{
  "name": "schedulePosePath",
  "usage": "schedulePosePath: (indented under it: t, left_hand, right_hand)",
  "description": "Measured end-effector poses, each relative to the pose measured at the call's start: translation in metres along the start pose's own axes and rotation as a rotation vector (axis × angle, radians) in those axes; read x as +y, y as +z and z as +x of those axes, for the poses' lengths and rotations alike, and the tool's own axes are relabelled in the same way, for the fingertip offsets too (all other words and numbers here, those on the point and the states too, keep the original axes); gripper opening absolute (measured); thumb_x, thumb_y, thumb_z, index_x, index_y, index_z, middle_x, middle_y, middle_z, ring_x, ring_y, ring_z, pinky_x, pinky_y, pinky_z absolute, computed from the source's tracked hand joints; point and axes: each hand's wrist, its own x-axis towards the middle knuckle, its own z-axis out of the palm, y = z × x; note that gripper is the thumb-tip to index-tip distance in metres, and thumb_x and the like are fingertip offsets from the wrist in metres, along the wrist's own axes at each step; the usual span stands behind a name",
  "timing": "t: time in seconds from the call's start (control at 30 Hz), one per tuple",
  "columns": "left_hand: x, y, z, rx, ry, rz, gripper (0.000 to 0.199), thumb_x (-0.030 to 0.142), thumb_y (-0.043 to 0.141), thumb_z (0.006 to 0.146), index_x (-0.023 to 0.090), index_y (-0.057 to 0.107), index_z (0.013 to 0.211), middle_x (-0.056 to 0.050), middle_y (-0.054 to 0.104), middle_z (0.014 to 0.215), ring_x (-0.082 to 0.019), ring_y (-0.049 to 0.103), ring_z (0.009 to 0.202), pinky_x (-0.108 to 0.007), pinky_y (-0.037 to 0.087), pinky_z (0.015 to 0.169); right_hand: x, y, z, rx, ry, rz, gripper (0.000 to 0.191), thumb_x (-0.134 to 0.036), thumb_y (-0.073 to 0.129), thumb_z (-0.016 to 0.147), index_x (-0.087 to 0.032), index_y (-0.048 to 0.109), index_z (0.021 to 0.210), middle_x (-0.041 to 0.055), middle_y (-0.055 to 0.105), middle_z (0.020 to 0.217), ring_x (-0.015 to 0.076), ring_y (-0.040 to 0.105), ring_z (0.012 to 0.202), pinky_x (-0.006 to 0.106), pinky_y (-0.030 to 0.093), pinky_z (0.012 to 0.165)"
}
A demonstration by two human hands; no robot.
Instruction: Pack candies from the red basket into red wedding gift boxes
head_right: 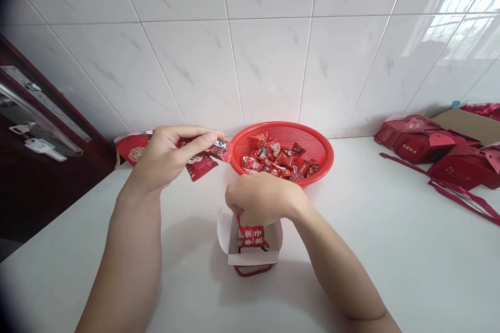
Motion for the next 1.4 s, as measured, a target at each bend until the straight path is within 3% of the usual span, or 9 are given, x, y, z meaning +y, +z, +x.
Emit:
schedulePosePath:
  t: [0.1,0.27,0.47,0.67,0.9,1.13,1.2,1.3,1.4]
  left_hand:
    - [0.001,0.001,0.0,-0.01,0.001,0.006,0.031,0.049,0.074,0.083,0.02,0.083,0.09,-0.007,0.08,0.094,-0.024,0.071,0.089,-0.029,0.055,0.072]
    - [0.004,0.004,-0.002,-0.053,0.012,0.049,0.029,0.045,0.07,0.087,0.019,0.083,0.09,-0.006,0.078,0.089,-0.024,0.069,0.088,-0.029,0.054,0.07]
    - [0.006,0.015,-0.002,-0.131,0.052,0.065,0.026,0.043,0.069,0.089,0.021,0.081,0.097,-0.005,0.077,0.093,-0.018,0.067,0.079,-0.026,0.052,0.068]
    - [0.004,0.022,-0.001,-0.188,0.036,0.044,0.035,0.049,0.066,0.091,0.021,0.076,0.11,-0.003,0.074,0.085,-0.015,0.062,0.065,-0.026,0.05,0.06]
    - [0.002,0.019,-0.001,-0.238,0.073,-0.065,0.038,0.051,0.064,0.093,0.022,0.076,0.113,-0.006,0.075,0.104,-0.02,0.067,0.09,-0.025,0.052,0.074]
    - [0.002,0.013,0.001,-0.238,-0.05,-0.102,0.047,0.055,0.07,0.087,0.021,0.074,0.118,-0.003,0.07,0.082,-0.014,0.059,0.067,-0.024,0.048,0.058]
    - [0.001,0.007,0.002,-0.171,-0.068,-0.071,0.045,0.055,0.071,0.085,0.02,0.076,0.113,-0.002,0.069,0.079,-0.014,0.057,0.064,-0.025,0.049,0.059]
    - [-0.002,0.0,0.003,-0.069,-0.049,-0.054,0.04,0.055,0.073,0.083,0.021,0.078,0.103,-0.001,0.066,0.073,-0.013,0.056,0.063,-0.026,0.05,0.061]
    - [-0.004,-0.002,0.004,-0.061,-0.038,-0.058,0.038,0.054,0.074,0.082,0.021,0.078,0.101,0.0,0.065,0.073,-0.013,0.055,0.063,-0.025,0.049,0.06]
  right_hand:
    - [-0.001,0.004,0.008,-0.041,-0.022,-0.038,0.021,-0.003,0.053,0.073,-0.018,0.05,0.059,-0.0008,0.054,0.061,0.0105,0.04,0.052,0.029,0.028,0.053]
    - [0.013,-0.004,-0.003,0.196,0.042,-0.01,0.027,-0.009,0.051,0.083,-0.018,0.049,0.058,0.0005,0.053,0.061,0.0114,0.039,0.055,0.03,0.027,0.053]
    - [0.031,-0.018,-0.026,0.42,-0.035,0.326,0.029,-0.04,0.067,0.087,-0.02,0.064,0.067,-0.0011,0.058,0.062,0.012,0.05,0.055,0.027,0.033,0.05]
    - [0.033,-0.02,-0.026,0.503,-0.057,0.726,0.037,-0.056,0.069,0.086,-0.02,0.072,0.083,0.003,0.069,0.075,0.0168,0.066,0.067,0.025,0.049,0.052]
    - [0.035,-0.019,-0.016,0.751,-0.13,0.942,0.036,-0.051,0.08,0.078,-0.018,0.069,0.089,0.0053,0.074,0.084,0.0192,0.073,0.074,0.032,0.061,0.07]
    - [0.034,-0.024,-0.024,0.965,-0.096,0.91,0.022,-0.036,0.081,0.078,-0.018,0.069,0.083,0.0054,0.075,0.083,0.0191,0.071,0.075,0.032,0.058,0.07]
    - [0.036,-0.025,-0.033,0.904,-0.061,0.867,0.016,-0.031,0.08,0.076,-0.02,0.069,0.081,0.0041,0.074,0.08,0.0197,0.071,0.074,0.031,0.056,0.066]
    - [0.036,-0.025,-0.041,0.569,-0.045,0.673,0.008,-0.027,0.074,0.078,-0.02,0.071,0.077,0.0024,0.073,0.075,0.0191,0.068,0.069,0.03,0.051,0.059]
    - [0.027,-0.02,-0.035,0.269,-0.033,0.387,0.018,-0.016,0.063,0.082,-0.019,0.069,0.065,0.0015,0.07,0.07,0.0157,0.063,0.066,0.027,0.044,0.057]
